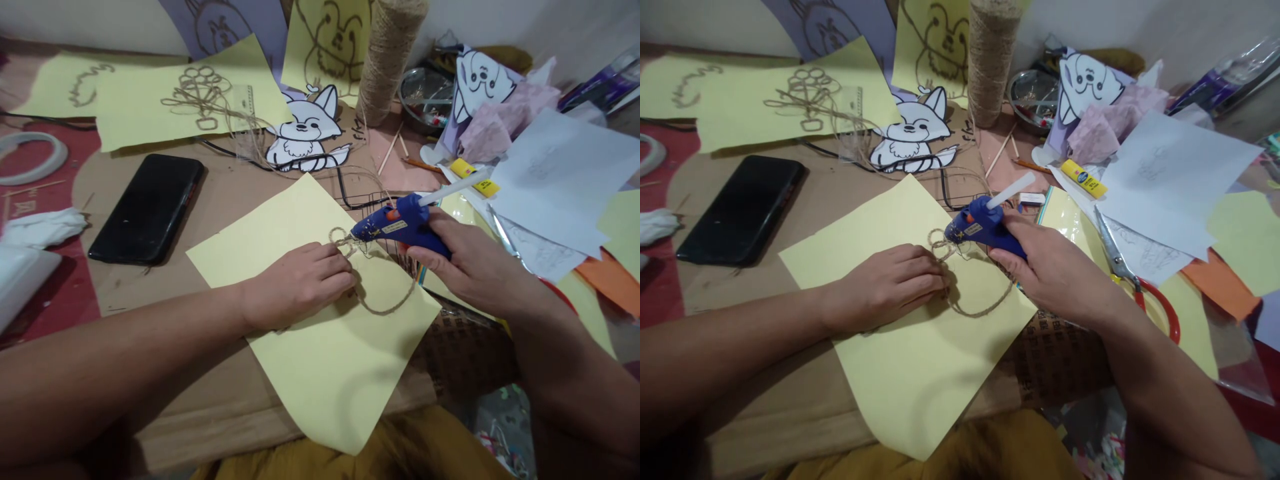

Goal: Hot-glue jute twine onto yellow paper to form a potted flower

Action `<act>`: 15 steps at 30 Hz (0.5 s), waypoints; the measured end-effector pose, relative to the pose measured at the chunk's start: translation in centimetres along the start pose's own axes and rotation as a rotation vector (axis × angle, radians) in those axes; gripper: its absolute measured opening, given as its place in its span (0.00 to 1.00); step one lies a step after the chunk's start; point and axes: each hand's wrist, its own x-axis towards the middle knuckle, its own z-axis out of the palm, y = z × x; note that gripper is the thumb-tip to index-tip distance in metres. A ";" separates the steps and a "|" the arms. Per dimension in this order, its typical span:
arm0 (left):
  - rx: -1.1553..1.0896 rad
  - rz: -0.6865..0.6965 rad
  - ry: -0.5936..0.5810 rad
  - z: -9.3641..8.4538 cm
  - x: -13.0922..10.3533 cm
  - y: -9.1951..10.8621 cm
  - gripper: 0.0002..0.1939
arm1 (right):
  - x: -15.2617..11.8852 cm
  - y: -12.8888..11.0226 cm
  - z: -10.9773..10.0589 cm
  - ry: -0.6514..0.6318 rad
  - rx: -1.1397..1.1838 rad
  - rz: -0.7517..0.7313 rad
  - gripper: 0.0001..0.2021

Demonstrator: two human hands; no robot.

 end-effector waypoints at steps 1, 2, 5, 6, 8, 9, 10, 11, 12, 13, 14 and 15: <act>0.001 -0.001 -0.003 0.0 0.0 0.0 0.05 | 0.0 0.0 0.0 0.005 0.001 -0.002 0.15; 0.002 -0.001 -0.003 0.0 0.0 0.0 0.05 | 0.0 0.0 -0.1 0.014 0.002 -0.003 0.15; -0.004 0.001 0.006 0.1 0.0 -0.1 0.05 | 0.0 -0.1 -0.1 0.033 0.007 -0.010 0.17; -0.006 0.002 0.008 0.1 0.0 -0.1 0.05 | 0.0 -0.1 -0.1 0.030 0.005 -0.010 0.17; -0.005 0.000 0.010 0.1 0.0 -0.1 0.05 | 0.0 -0.1 -0.1 0.011 -0.004 -0.005 0.17; -0.004 -0.001 0.009 0.1 0.0 -0.1 0.06 | 0.0 -0.1 0.0 0.000 -0.009 0.001 0.17; -0.003 -0.003 0.008 0.1 0.0 -0.1 0.06 | 0.0 -0.1 0.0 -0.010 -0.011 0.004 0.17; -0.003 -0.004 0.005 0.1 0.0 -0.1 0.06 | 0.0 -0.1 0.0 -0.014 -0.009 0.005 0.18; -0.003 -0.005 0.002 0.0 0.0 -0.1 0.06 | 0.0 -0.1 0.0 -0.010 -0.005 0.004 0.18; -0.007 -0.004 0.000 0.0 0.0 0.0 0.06 | -0.1 -0.1 0.0 -0.002 0.000 0.006 0.19; -0.010 -0.004 0.000 0.0 0.0 0.0 0.06 | -0.1 -0.1 0.0 0.010 0.005 0.009 0.19; -0.012 -0.006 0.001 0.1 0.1 0.0 0.06 | -0.1 -0.1 0.0 0.019 0.011 0.012 0.19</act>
